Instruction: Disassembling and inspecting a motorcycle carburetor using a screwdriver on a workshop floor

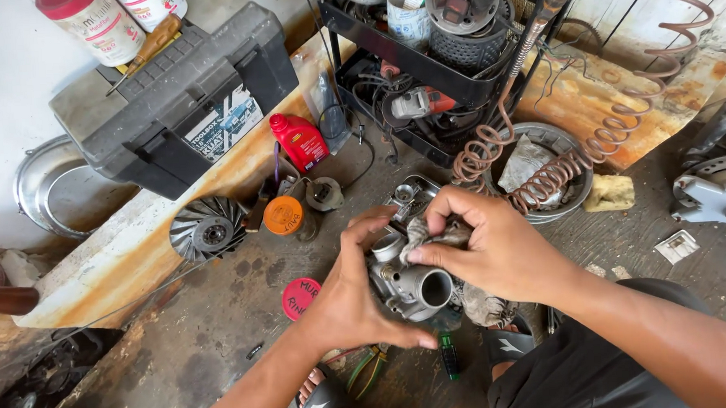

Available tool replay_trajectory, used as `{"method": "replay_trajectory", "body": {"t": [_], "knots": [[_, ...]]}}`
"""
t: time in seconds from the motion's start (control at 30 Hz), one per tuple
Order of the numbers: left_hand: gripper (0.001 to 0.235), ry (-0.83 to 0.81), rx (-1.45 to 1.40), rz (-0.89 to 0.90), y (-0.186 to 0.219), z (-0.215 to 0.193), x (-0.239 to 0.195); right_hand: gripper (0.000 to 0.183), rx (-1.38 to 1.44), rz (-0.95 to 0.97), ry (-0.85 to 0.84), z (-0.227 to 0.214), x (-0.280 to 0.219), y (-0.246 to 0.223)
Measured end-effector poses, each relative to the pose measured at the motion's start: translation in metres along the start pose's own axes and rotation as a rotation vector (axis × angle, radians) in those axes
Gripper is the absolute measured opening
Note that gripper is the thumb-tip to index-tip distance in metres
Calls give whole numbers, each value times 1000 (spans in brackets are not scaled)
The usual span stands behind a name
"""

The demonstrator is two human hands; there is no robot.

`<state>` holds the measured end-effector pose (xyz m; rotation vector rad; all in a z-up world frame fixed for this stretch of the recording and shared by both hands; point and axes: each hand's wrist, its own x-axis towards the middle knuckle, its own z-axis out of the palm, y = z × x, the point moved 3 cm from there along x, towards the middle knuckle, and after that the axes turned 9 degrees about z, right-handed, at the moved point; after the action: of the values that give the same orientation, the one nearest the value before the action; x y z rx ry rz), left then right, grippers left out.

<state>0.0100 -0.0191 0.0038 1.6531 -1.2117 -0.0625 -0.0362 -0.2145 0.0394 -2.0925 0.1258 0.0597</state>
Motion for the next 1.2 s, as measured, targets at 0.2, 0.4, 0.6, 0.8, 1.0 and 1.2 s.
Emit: {"method": "replay_trajectory", "body": {"t": [0.2, 0.4, 0.6, 0.8, 1.0, 1.2], "knots": [[99, -146, 193, 111, 3, -6, 9, 31, -34, -47, -320, -10, 6, -5], [89, -126, 317, 62, -5, -3, 8, 24, 68, -79, -212, 8, 13, 11], [88, -95, 216, 113, -12, -12, 6, 10, 62, -76, -189, -3, 8, -11], [91, -13, 65, 183, 5, -21, 13, 20, 192, -330, 4, -31, 11, -6], [91, -29, 22, 202, 1, -15, 11, 14, 159, -486, -33, -24, -3, -32], [95, -131, -25, 171, 4, -10, 9, 23, -61, -424, -160, -16, 4, -33]]}}
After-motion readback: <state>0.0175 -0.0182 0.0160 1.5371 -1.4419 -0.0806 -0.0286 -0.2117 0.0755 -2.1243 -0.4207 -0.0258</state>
